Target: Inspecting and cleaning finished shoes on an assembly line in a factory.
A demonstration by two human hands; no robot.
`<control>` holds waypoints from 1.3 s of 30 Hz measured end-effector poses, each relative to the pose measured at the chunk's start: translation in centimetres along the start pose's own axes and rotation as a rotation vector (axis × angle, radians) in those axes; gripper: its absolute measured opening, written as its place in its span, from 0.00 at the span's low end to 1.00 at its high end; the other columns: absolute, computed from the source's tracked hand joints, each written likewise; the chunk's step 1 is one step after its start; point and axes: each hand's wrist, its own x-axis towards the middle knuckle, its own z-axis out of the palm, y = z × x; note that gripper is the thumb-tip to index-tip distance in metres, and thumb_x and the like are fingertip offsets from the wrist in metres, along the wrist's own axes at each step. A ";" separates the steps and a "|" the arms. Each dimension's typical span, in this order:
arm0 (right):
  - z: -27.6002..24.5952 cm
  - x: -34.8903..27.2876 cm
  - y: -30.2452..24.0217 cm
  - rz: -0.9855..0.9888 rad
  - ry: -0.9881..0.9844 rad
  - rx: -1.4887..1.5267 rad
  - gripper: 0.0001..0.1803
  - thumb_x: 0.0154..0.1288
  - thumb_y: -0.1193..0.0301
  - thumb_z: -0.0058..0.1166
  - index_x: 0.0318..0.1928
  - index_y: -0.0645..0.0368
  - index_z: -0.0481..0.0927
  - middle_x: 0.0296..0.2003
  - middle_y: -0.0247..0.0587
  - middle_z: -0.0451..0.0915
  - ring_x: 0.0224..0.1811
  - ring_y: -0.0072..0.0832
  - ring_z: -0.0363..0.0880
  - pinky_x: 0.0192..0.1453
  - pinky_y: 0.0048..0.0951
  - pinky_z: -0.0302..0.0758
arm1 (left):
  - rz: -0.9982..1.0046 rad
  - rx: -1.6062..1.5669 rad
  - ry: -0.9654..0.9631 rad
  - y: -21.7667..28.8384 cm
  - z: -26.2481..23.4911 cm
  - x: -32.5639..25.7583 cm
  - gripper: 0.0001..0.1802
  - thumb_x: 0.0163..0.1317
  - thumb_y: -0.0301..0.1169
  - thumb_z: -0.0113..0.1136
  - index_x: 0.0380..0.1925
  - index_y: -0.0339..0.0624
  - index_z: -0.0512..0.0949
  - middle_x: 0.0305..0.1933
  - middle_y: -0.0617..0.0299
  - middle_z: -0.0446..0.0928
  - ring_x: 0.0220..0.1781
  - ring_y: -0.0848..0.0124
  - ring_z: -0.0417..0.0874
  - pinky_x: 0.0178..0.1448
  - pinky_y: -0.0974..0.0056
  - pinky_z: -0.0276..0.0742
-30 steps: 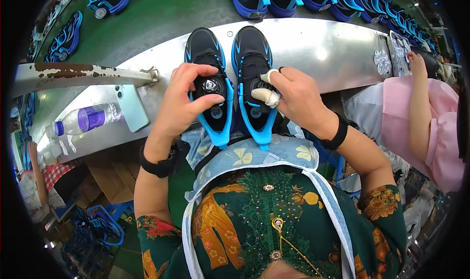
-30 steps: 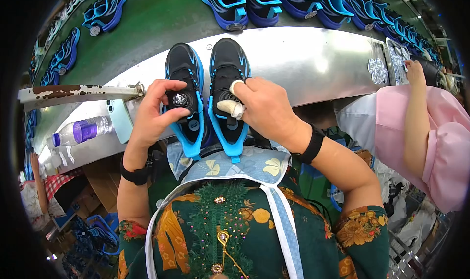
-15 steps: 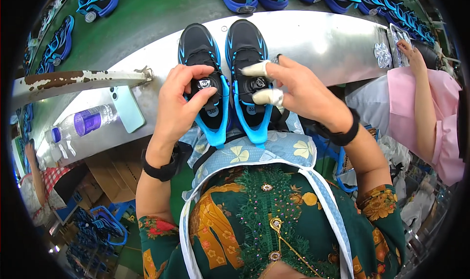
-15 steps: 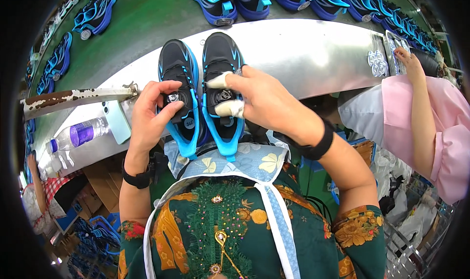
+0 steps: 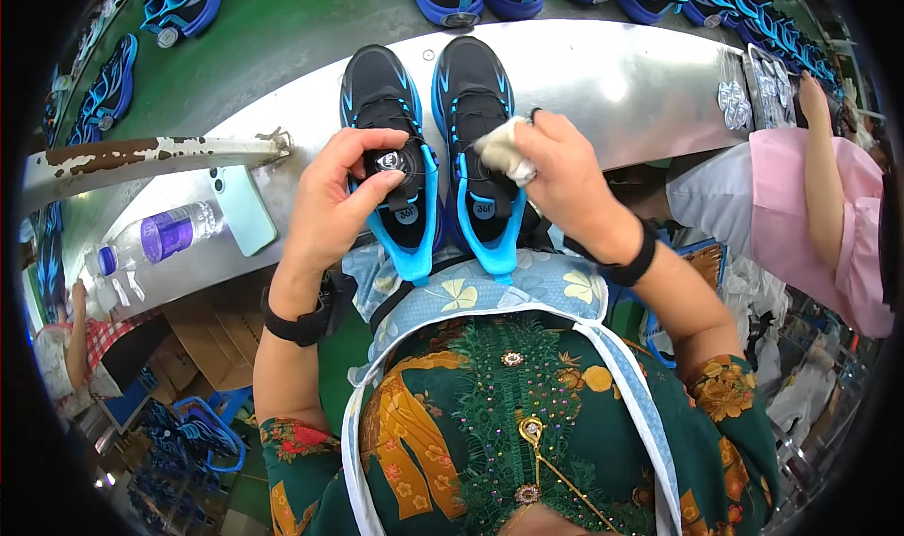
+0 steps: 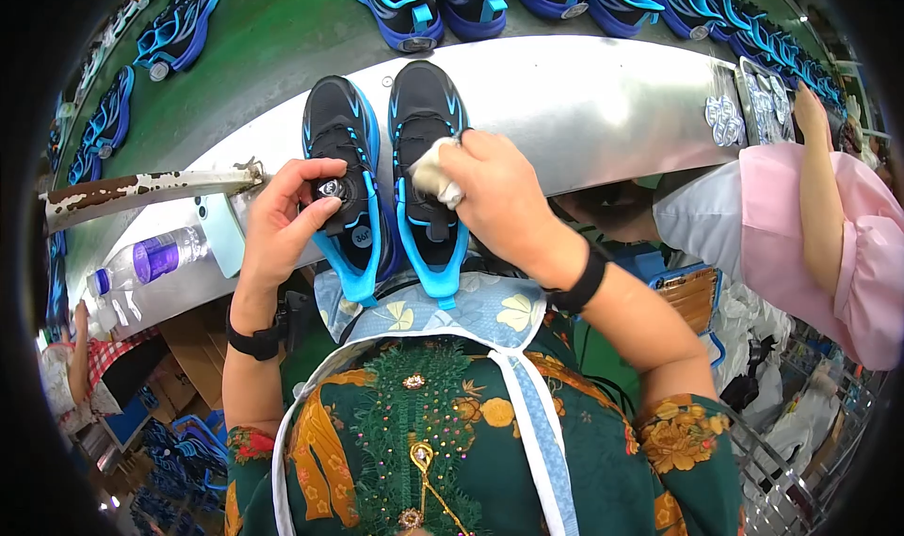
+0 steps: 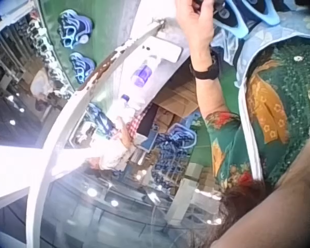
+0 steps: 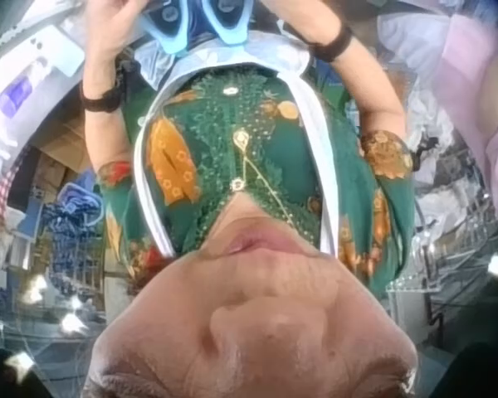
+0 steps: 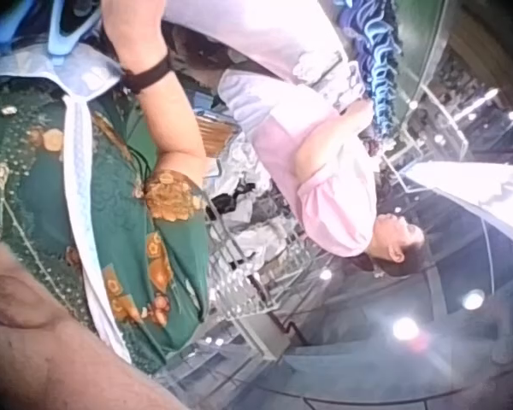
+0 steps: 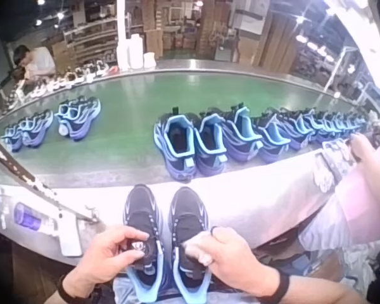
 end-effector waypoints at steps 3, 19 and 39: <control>0.1 -0.1 0.3 0.122 -0.021 0.059 0.10 0.59 0.68 0.63 0.40 0.57 0.80 0.32 0.46 0.76 0.35 0.46 0.76 0.40 0.39 0.73 | 0.071 0.144 0.068 1.1 0.7 0.5 0.21 0.56 0.21 0.64 0.52 0.37 0.78 0.44 0.67 0.73 0.41 0.79 0.71 0.46 0.75 0.65; -3.4 2.1 -0.1 0.205 -0.397 0.318 0.26 0.59 0.65 0.67 0.59 0.51 0.79 0.28 0.38 0.72 0.30 0.25 0.72 0.36 0.28 0.72 | 0.060 0.260 0.088 1.9 0.9 0.3 0.25 0.55 0.23 0.64 0.55 0.37 0.77 0.47 0.64 0.77 0.46 0.77 0.71 0.49 0.72 0.64; -0.6 7.6 -0.2 0.010 -0.405 0.143 0.17 0.58 0.69 0.64 0.49 0.55 0.82 0.30 0.49 0.74 0.33 0.47 0.75 0.38 0.42 0.71 | 0.213 -0.131 -0.256 -1.5 -2.1 2.0 0.23 0.54 0.27 0.67 0.52 0.37 0.79 0.50 0.58 0.77 0.53 0.65 0.79 0.60 0.63 0.71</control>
